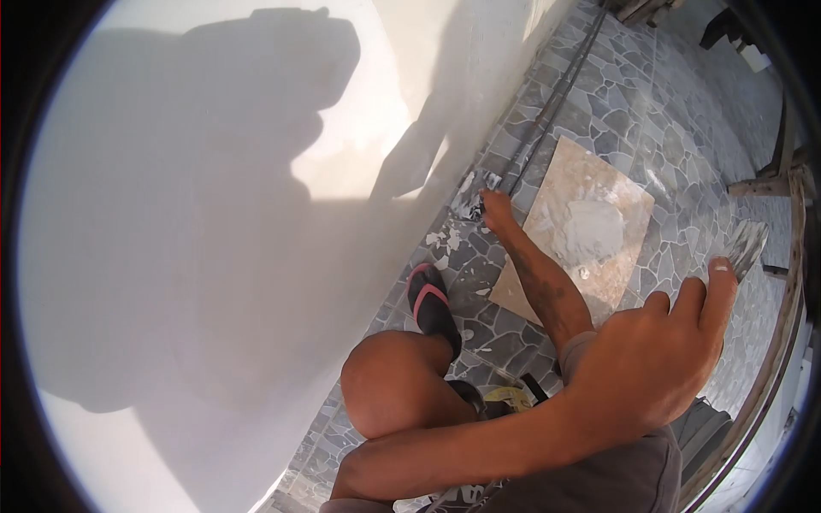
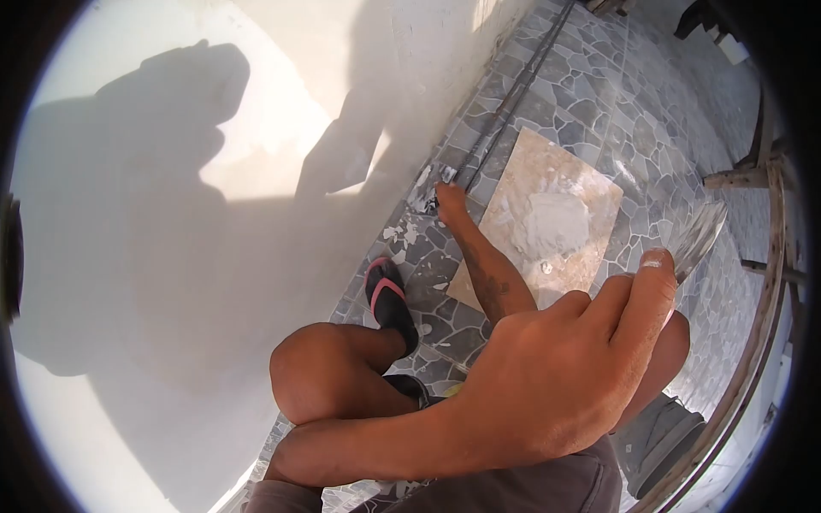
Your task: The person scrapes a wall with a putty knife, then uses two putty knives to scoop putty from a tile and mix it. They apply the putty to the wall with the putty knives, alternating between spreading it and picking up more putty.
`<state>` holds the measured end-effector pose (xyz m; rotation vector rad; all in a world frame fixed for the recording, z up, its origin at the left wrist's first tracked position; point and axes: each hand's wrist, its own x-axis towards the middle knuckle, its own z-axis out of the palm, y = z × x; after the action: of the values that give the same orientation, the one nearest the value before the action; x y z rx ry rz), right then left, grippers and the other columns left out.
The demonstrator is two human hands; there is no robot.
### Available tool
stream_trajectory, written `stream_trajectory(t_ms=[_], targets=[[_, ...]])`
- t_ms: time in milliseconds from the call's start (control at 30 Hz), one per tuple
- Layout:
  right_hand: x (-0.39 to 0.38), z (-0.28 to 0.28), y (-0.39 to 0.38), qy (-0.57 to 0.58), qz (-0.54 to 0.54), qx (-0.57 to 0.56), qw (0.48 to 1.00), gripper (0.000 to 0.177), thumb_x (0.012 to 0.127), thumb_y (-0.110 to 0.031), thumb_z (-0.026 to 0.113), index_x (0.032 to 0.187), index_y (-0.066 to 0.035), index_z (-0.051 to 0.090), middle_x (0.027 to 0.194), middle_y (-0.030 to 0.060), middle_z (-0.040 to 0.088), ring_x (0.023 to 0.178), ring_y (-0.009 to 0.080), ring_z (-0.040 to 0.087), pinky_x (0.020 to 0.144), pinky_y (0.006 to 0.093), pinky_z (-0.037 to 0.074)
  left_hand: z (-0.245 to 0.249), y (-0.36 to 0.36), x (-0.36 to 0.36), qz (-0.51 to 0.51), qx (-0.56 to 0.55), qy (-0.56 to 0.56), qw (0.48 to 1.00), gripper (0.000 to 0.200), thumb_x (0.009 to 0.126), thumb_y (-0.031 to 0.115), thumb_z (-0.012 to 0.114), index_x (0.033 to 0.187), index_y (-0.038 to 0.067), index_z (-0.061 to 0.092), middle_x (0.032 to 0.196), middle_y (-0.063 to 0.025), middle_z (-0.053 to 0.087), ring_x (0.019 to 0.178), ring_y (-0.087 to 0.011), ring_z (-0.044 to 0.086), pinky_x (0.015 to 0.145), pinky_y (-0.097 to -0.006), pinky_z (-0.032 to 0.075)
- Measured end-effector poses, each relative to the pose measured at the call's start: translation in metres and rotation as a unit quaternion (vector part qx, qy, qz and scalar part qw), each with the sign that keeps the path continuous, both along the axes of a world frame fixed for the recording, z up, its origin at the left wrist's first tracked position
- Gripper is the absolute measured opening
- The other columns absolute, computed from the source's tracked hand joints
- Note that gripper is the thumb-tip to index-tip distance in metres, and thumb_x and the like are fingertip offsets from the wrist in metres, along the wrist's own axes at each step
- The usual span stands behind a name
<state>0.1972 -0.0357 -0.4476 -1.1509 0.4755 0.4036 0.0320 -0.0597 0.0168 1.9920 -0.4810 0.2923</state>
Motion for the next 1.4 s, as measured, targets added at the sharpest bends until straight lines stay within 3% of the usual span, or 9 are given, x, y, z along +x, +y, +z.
stream_trajectory(t_ms=[133,233,333,567,733,833,933,1033,1400], targets=[[0.001,-0.012,0.0,-0.022,0.037,-0.107,0.993,0.018,0.086,-0.015,0.061,0.087,0.002,0.059,0.071,0.0081,0.055,0.064,0.0169,0.053,0.058,0.0362,0.043,0.003,0.003,0.0,0.018,-0.007,0.003,1.0,0.048,0.081,0.008,0.064,0.122,-0.012,0.049,0.08,-0.0105,0.058,0.055,-0.0174,0.06,0.044,-0.029,0.048],[0.005,-0.01,0.006,0.006,0.001,-0.051,0.999,0.016,0.087,-0.014,0.061,0.087,0.003,0.059,0.07,0.0071,0.055,0.062,0.017,0.053,0.057,0.0362,0.043,0.002,0.005,0.001,0.038,-0.012,-0.007,0.999,0.043,0.083,0.007,0.064,0.119,-0.011,0.051,0.077,-0.0086,0.058,0.053,-0.0146,0.059,0.044,-0.028,0.046],[0.004,-0.001,0.009,0.045,-0.001,-0.082,0.996,0.019,0.088,-0.02,0.061,0.092,-0.001,0.059,0.079,0.0103,0.058,0.07,0.0234,0.054,0.066,0.0441,0.046,0.002,0.008,0.001,0.036,-0.016,-0.007,0.999,0.042,0.083,0.007,0.064,0.119,-0.012,0.052,0.077,-0.0091,0.059,0.053,-0.0142,0.059,0.043,-0.028,0.046],[0.017,-0.024,0.012,0.008,0.06,-0.1,0.993,0.019,0.088,-0.016,0.059,0.099,-0.001,0.056,0.084,0.0112,0.056,0.081,0.0245,0.055,0.068,0.0451,0.047,0.001,0.009,0.0,0.029,-0.03,-0.01,0.999,0.042,0.084,0.005,0.063,0.119,-0.014,0.051,0.077,-0.01,0.06,0.053,-0.0138,0.058,0.043,-0.0275,0.045],[0.021,0.01,0.027,0.031,0.053,-0.096,0.994,0.021,0.088,-0.013,0.058,0.102,0.001,0.054,0.088,0.0101,0.054,0.085,0.0257,0.057,0.073,0.0461,0.051,-0.001,0.01,-0.002,-0.024,-0.037,0.01,0.999,0.058,0.081,0.007,0.065,0.128,-0.018,0.041,0.09,-0.0194,0.059,0.059,-0.0235,0.061,0.044,-0.0304,0.05],[0.026,0.012,0.026,0.029,0.093,-0.08,0.992,0.024,0.09,-0.015,0.059,0.106,0.002,0.054,0.092,0.0109,0.054,0.087,0.0267,0.057,0.077,0.0491,0.052,0.001,0.011,-0.002,-0.016,-0.043,0.008,0.999,0.059,0.08,0.006,0.065,0.128,-0.017,0.041,0.089,-0.0191,0.058,0.059,-0.0239,0.061,0.044,-0.0307,0.05],[0.031,0.021,0.02,-0.086,0.22,-0.06,0.97,0.026,0.092,-0.017,0.059,0.107,0.003,0.055,0.094,0.0126,0.055,0.088,0.0285,0.058,0.078,0.0523,0.053,0.002,0.015,-0.003,-0.015,-0.045,0.005,0.999,0.059,0.079,0.005,0.065,0.128,-0.017,0.041,0.089,-0.0192,0.058,0.059,-0.024,0.06,0.044,-0.0312,0.049],[0.032,0.034,0.031,0.032,0.1,-0.065,0.992,0.027,0.093,-0.019,0.06,0.107,0.004,0.056,0.096,0.0132,0.055,0.087,0.0297,0.057,0.082,0.0539,0.053,0.007,0.017,-0.002,0.016,-0.042,-0.012,0.999,0.049,0.083,0.007,0.063,0.124,-0.014,0.046,0.083,-0.0135,0.059,0.055,-0.0186,0.059,0.043,-0.0297,0.047],[0.024,0.12,0.033,-0.005,0.106,-0.019,0.994,0.025,0.091,-0.018,0.06,0.1,0.006,0.057,0.09,0.0125,0.054,0.077,0.0261,0.057,0.073,0.0466,0.056,0.015,0.014,-0.003,0.029,-0.057,-0.028,0.998,0.045,0.083,0.007,0.064,0.121,-0.013,0.049,0.075,-0.0102,0.057,0.05,-0.0167,0.056,0.041,-0.031,0.043]])
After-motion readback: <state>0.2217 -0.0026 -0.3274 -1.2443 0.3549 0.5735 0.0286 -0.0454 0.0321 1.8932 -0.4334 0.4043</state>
